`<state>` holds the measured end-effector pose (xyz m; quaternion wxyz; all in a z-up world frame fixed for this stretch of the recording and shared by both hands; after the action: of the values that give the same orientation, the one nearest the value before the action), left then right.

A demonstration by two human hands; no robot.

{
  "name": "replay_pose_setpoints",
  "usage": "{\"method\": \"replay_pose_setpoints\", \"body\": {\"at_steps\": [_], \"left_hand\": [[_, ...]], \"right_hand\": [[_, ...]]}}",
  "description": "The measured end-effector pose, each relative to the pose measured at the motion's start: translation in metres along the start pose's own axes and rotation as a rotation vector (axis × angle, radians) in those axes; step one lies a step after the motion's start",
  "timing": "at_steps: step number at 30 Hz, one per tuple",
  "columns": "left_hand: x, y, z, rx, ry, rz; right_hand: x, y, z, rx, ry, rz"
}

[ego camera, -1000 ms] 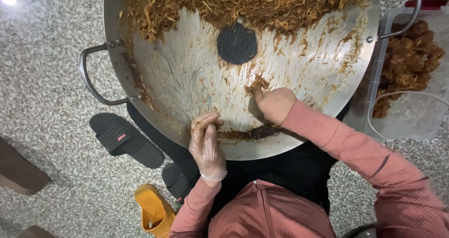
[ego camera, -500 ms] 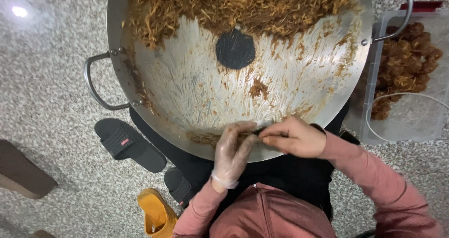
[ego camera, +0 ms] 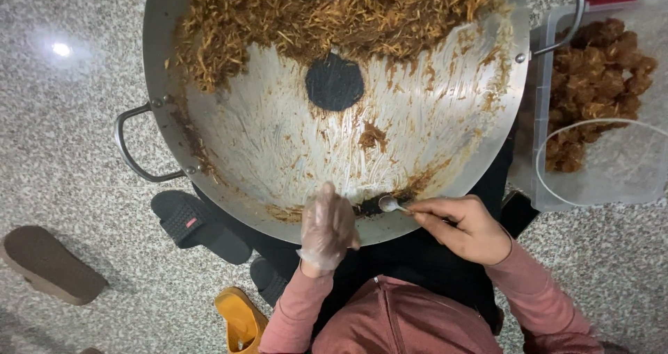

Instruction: Shaping a shredded food mixture into small balls using a spoon and hands, then placing them in a container.

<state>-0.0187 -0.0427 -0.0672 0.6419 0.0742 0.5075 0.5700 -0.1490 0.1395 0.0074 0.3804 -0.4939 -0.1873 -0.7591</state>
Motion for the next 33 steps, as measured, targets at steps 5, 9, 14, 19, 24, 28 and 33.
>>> {"method": "replay_pose_setpoints", "body": {"at_steps": [5, 9, 14, 19, 24, 28, 33], "left_hand": [[-0.049, 0.086, -0.010, 0.290, 0.132, -0.554], [-0.026, 0.046, -0.010, 0.132, -0.069, -0.323], [-0.005, 0.010, -0.011, -0.179, -0.226, -0.060], [0.000, 0.008, -0.009, -0.114, -0.080, -0.149], [-0.005, 0.016, -0.010, -0.146, 0.089, -0.130], [-0.004, 0.027, -0.013, -0.082, 0.016, -0.218], [-0.003, 0.030, -0.007, 0.049, 0.230, -0.384]], "right_hand": [[-0.024, -0.004, 0.008, -0.008, -0.021, -0.183], [-0.031, -0.004, 0.009, -0.043, -0.023, -0.242], [-0.028, 0.001, 0.009, -0.088, -0.033, -0.142], [-0.015, 0.008, 0.009, -0.137, -0.049, -0.065], [-0.003, 0.011, 0.014, -0.169, -0.103, 0.042], [0.002, 0.016, 0.018, -0.192, -0.157, 0.097], [-0.012, 0.030, 0.008, -0.133, -0.067, 0.154]]}}
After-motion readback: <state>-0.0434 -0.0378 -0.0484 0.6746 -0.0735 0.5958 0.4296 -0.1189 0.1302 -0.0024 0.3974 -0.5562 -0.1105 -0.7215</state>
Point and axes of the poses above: each hand's wrist, its own z-axis away from the middle knuckle, its own y-axis out of the palm, x = y × z, the point moved 6 cm from there along -z, towards the middle knuckle, and after that the axes turned 7 degrees about y, right-handed, at the moved point
